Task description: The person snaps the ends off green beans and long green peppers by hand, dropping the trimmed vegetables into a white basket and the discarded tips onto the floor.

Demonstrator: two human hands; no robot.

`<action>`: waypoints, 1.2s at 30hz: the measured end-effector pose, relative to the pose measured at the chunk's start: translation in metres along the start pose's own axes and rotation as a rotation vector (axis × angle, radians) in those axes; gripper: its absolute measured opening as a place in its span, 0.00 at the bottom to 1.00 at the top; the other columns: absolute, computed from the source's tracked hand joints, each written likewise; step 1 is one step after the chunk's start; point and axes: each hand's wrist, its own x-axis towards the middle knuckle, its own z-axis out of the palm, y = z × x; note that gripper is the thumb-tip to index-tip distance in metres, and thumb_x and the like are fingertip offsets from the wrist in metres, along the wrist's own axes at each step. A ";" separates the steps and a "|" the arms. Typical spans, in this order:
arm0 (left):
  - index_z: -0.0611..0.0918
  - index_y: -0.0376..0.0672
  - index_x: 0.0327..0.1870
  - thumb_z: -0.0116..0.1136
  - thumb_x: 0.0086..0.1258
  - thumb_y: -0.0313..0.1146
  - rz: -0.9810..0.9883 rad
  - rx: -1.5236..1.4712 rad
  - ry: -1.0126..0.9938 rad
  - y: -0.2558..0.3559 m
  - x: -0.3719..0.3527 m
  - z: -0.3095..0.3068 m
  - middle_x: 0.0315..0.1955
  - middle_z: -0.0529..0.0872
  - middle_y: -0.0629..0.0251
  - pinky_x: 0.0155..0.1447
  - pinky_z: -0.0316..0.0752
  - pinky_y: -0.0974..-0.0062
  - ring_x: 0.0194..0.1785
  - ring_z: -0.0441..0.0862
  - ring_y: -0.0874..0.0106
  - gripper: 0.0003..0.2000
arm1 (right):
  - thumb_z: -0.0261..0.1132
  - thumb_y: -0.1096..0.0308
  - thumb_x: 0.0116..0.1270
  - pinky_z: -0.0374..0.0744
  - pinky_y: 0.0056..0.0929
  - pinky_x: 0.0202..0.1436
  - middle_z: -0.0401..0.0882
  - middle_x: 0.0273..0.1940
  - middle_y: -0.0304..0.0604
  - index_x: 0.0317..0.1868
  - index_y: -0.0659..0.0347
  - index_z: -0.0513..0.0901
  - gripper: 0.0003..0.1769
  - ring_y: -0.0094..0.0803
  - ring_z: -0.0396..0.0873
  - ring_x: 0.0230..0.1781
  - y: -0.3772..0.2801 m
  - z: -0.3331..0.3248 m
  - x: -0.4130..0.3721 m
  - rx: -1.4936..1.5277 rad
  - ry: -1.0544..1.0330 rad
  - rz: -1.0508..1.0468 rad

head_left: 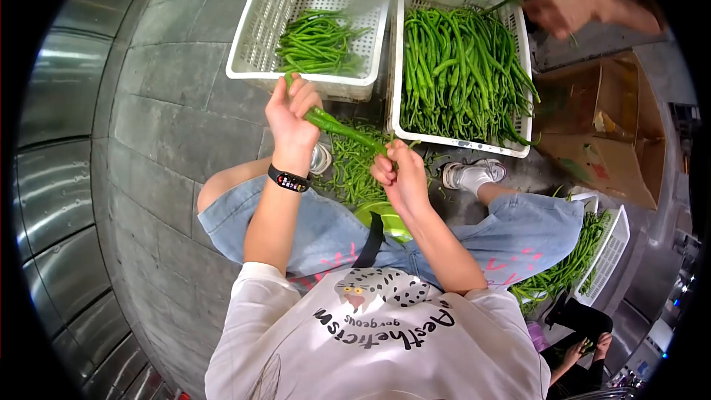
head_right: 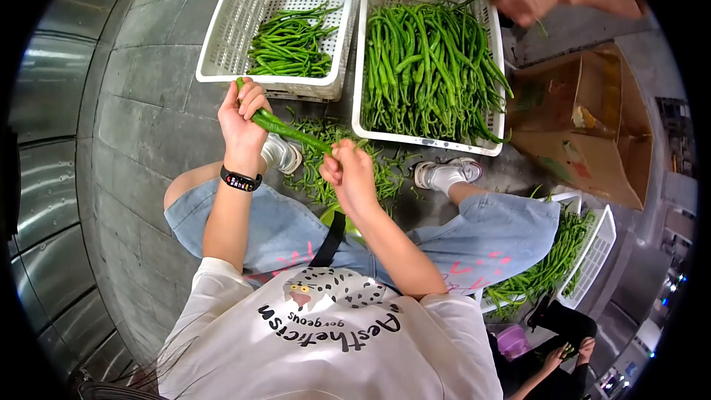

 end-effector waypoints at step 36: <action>0.71 0.43 0.33 0.51 0.72 0.34 0.237 0.403 0.175 0.020 -0.002 0.003 0.23 0.68 0.73 0.24 0.59 0.84 0.21 0.60 0.81 0.07 | 0.67 0.62 0.56 0.80 0.35 0.41 0.82 0.44 0.51 0.47 0.64 0.79 0.20 0.43 0.83 0.31 -0.123 -0.037 0.059 -1.801 0.077 -0.481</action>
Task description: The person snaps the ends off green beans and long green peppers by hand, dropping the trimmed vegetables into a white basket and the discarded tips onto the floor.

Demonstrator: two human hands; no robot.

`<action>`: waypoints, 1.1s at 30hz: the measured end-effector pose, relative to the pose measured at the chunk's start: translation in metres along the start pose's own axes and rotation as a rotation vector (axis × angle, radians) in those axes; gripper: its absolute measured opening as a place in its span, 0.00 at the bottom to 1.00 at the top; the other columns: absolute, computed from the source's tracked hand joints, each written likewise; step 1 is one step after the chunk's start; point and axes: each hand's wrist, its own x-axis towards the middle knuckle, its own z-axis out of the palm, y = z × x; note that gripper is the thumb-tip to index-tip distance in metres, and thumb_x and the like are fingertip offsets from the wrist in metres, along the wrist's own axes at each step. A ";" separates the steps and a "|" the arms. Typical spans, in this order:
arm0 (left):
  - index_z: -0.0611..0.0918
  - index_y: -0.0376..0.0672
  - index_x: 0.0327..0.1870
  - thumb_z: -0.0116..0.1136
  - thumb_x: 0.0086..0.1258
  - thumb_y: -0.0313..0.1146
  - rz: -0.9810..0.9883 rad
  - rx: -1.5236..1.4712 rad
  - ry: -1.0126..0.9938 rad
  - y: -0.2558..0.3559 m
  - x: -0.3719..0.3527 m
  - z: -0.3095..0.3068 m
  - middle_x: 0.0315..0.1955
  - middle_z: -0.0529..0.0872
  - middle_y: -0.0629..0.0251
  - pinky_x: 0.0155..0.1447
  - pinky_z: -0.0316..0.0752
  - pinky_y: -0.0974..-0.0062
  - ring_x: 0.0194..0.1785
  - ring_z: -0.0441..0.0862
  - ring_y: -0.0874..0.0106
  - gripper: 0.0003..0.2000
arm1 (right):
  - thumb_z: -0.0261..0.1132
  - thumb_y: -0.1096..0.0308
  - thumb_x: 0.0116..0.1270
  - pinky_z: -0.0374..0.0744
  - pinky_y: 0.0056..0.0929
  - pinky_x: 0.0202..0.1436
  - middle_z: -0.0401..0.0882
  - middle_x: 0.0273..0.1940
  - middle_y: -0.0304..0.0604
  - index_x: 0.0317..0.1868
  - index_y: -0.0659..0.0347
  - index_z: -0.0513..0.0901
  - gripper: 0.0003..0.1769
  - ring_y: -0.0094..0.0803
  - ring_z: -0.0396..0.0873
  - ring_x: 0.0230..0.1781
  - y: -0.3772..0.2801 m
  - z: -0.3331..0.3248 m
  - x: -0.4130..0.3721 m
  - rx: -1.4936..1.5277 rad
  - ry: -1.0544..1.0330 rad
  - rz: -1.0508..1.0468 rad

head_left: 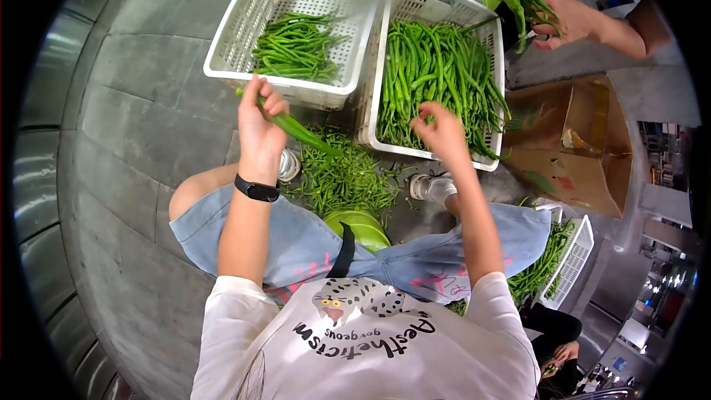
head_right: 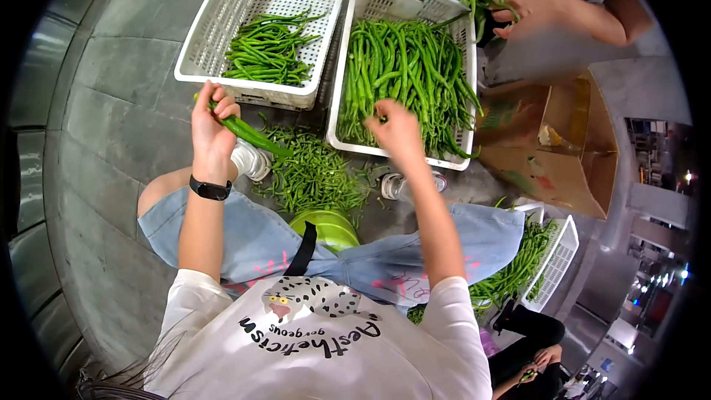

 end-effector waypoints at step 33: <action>0.78 0.37 0.39 0.60 0.56 0.24 0.433 1.394 -1.136 -0.071 -0.069 0.031 0.31 0.81 0.59 0.38 0.74 0.71 0.35 0.79 0.60 0.10 | 0.50 0.51 0.74 0.56 0.15 0.23 0.66 0.22 0.26 0.29 0.59 0.76 0.23 0.12 0.57 0.21 -0.050 -0.008 -0.089 0.943 -0.527 0.135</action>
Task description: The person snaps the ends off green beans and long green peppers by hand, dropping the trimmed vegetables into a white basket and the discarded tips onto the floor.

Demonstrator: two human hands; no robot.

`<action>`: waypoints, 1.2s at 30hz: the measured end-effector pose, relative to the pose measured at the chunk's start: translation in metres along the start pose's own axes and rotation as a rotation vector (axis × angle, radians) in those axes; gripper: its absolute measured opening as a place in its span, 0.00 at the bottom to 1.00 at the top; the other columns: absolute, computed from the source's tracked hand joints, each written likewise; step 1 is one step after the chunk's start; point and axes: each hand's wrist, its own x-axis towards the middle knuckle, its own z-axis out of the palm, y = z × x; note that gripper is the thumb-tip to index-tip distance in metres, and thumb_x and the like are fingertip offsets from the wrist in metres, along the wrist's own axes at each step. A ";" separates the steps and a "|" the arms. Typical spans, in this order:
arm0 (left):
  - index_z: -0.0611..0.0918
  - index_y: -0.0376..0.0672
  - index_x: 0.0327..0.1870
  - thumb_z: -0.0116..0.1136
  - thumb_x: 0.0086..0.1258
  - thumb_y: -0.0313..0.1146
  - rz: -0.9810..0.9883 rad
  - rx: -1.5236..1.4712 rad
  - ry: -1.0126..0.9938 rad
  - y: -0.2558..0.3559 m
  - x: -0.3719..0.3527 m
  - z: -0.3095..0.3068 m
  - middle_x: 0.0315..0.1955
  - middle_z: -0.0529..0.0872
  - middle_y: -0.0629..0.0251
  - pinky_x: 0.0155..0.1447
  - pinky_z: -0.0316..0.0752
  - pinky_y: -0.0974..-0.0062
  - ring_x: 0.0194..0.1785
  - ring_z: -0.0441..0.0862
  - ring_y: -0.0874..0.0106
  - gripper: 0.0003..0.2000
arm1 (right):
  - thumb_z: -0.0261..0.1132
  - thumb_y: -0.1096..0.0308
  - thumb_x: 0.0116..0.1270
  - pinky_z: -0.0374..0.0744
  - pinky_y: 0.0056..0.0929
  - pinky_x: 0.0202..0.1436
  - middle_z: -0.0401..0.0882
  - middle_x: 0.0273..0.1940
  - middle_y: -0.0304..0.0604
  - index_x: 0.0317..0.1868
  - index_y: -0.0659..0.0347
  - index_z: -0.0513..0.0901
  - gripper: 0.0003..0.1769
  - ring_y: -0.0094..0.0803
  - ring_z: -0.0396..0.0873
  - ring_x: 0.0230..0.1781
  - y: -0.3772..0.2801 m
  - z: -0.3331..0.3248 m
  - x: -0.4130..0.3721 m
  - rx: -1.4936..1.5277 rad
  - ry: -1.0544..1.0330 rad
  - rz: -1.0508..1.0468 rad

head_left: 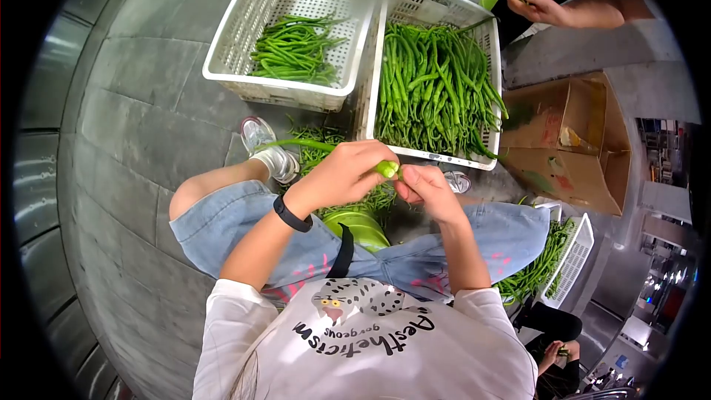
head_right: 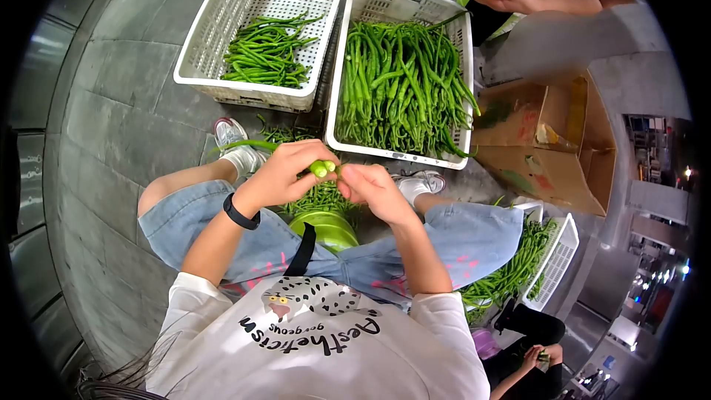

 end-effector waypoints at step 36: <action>0.73 0.36 0.49 0.54 0.67 0.23 -0.316 -1.369 0.898 -0.028 -0.003 -0.072 0.27 0.69 0.73 0.26 0.61 0.89 0.25 0.63 0.86 0.10 | 0.68 0.61 0.55 0.77 0.48 0.45 0.75 0.49 0.47 0.51 0.61 0.73 0.25 0.45 0.73 0.51 0.047 -0.163 0.101 -1.562 0.937 -0.007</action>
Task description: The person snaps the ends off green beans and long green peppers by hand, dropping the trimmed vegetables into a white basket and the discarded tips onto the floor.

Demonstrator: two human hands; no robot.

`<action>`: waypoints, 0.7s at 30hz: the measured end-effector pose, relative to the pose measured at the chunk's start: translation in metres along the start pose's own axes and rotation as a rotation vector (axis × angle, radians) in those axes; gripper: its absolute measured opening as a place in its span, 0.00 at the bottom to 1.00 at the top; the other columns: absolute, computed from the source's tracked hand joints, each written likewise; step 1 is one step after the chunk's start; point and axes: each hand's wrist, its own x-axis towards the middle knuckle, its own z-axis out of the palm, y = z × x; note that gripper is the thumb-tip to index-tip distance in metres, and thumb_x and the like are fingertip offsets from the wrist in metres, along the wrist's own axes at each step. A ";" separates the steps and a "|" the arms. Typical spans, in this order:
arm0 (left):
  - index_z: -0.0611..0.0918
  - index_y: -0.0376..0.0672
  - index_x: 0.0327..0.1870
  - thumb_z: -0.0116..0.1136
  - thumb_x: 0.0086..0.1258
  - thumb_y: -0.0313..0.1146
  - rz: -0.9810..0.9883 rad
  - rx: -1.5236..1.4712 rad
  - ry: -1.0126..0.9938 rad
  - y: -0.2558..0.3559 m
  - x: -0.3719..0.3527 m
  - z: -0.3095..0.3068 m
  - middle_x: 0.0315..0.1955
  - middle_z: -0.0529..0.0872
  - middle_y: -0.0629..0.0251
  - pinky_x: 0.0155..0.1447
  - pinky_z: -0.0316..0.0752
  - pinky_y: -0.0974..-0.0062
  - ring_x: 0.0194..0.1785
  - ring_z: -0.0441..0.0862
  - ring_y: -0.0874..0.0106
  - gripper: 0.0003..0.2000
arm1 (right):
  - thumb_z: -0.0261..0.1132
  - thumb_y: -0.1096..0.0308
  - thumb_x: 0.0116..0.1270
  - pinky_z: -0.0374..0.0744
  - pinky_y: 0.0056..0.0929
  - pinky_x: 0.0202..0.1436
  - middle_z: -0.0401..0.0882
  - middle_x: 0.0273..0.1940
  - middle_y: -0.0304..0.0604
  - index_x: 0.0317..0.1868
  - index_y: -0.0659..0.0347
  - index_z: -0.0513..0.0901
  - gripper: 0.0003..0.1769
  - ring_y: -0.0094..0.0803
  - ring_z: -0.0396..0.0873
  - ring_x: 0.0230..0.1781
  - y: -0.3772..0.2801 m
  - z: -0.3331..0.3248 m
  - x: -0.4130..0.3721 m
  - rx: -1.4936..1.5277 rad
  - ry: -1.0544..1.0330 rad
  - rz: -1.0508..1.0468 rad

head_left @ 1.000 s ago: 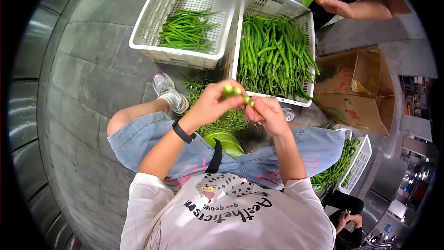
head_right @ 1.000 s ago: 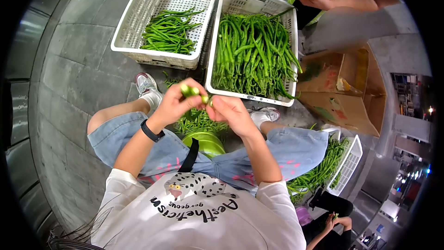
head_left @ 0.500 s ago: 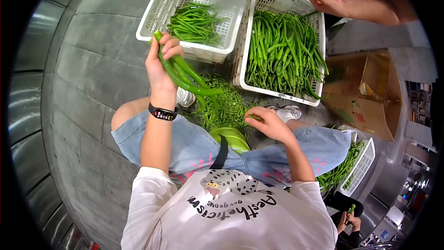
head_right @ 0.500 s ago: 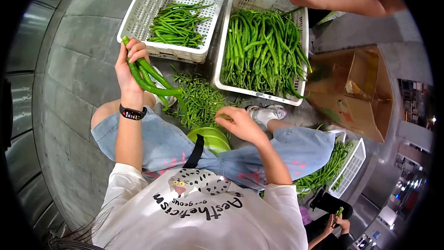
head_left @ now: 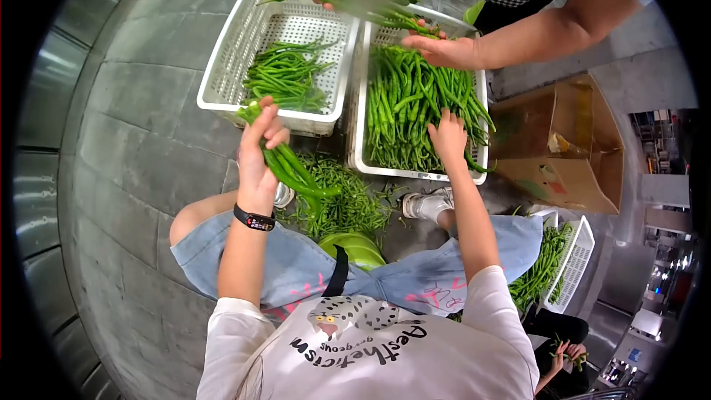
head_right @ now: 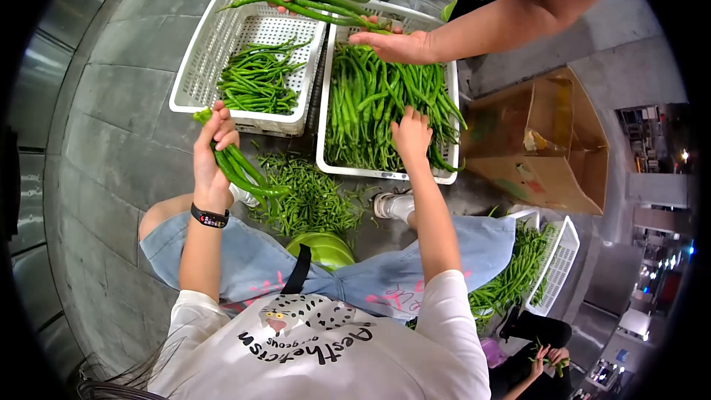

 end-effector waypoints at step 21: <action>0.76 0.39 0.39 0.59 0.63 0.25 -0.051 0.592 -0.073 -0.027 -0.011 0.010 0.22 0.74 0.71 0.26 0.61 0.83 0.21 0.66 0.80 0.06 | 0.57 0.55 0.68 0.75 0.41 0.32 0.82 0.32 0.54 0.47 0.62 0.77 0.18 0.50 0.79 0.26 -0.016 -0.044 0.017 0.521 0.101 0.065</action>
